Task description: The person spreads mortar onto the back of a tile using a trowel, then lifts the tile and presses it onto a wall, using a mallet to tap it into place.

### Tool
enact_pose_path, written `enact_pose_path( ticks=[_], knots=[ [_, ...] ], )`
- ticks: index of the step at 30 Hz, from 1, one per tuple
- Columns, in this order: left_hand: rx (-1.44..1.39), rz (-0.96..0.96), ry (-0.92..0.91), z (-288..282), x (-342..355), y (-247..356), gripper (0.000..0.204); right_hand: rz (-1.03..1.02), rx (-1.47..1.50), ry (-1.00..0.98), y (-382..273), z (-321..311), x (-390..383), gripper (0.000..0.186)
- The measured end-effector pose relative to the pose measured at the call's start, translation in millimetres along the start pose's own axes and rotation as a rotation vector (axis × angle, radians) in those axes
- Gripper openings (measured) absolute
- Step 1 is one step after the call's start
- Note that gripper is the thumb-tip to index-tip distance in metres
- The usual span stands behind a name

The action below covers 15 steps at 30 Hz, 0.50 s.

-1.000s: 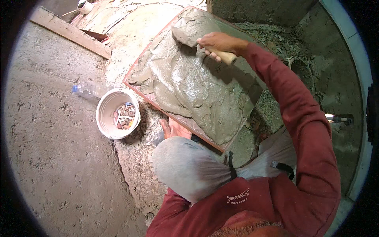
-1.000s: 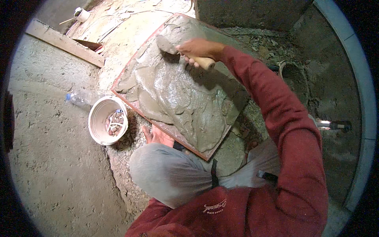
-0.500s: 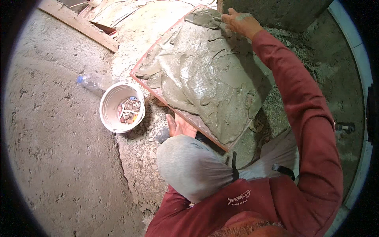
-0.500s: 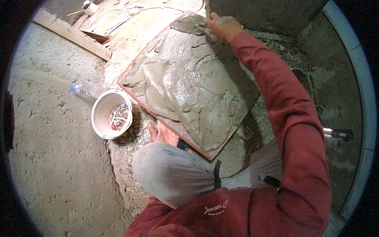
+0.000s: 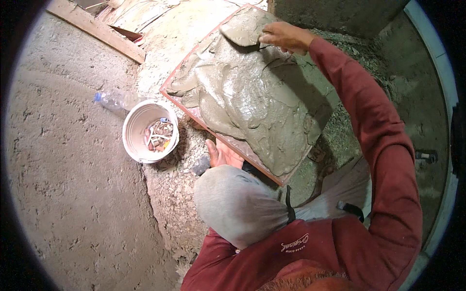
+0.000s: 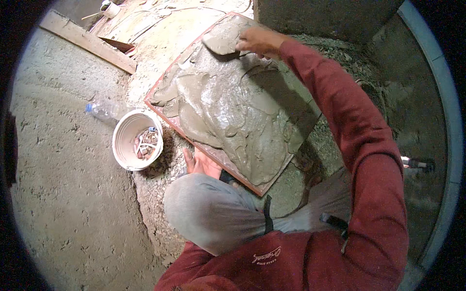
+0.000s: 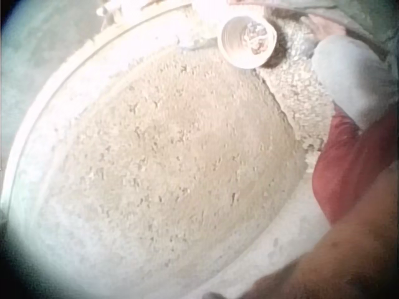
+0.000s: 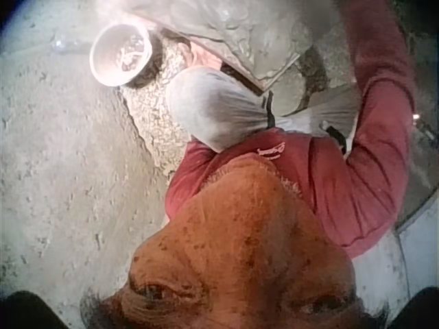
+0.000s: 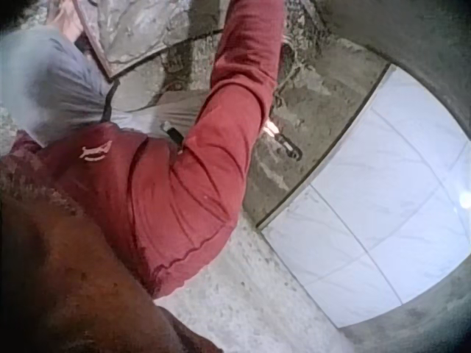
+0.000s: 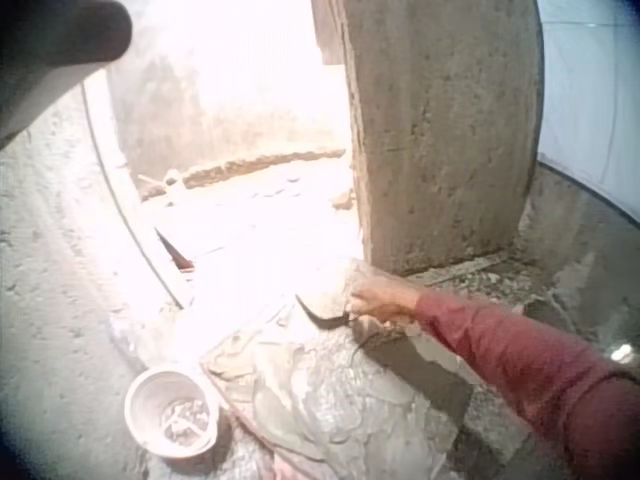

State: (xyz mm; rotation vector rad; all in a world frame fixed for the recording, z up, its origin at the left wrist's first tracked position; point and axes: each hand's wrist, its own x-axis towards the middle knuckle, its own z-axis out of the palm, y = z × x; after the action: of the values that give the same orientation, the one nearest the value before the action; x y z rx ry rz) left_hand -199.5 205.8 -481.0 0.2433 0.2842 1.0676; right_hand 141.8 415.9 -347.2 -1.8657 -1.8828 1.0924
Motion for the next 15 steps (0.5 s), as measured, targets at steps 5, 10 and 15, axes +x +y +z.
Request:
enact_pose_path(
  ticks=[5, 10, 15],
  knots=[
    [-0.043, 0.014, 0.099, -13.3, -5.1, -1.0, 0.09, -0.176, -0.657, 0.279, 9.4, -8.1, 3.6, 0.041],
    [0.002, 0.025, 0.157, -8.9, -7.9, 3.0, 0.089, -0.057, -0.021, 0.03, 15.6, 3.8, -13.0, 0.064],
    [0.078, 0.011, 0.133, -3.1, -5.0, 1.1, 0.085, -0.042, -0.187, -0.066, 4.8, -31.1, -50.7, 0.062]
  ],
)
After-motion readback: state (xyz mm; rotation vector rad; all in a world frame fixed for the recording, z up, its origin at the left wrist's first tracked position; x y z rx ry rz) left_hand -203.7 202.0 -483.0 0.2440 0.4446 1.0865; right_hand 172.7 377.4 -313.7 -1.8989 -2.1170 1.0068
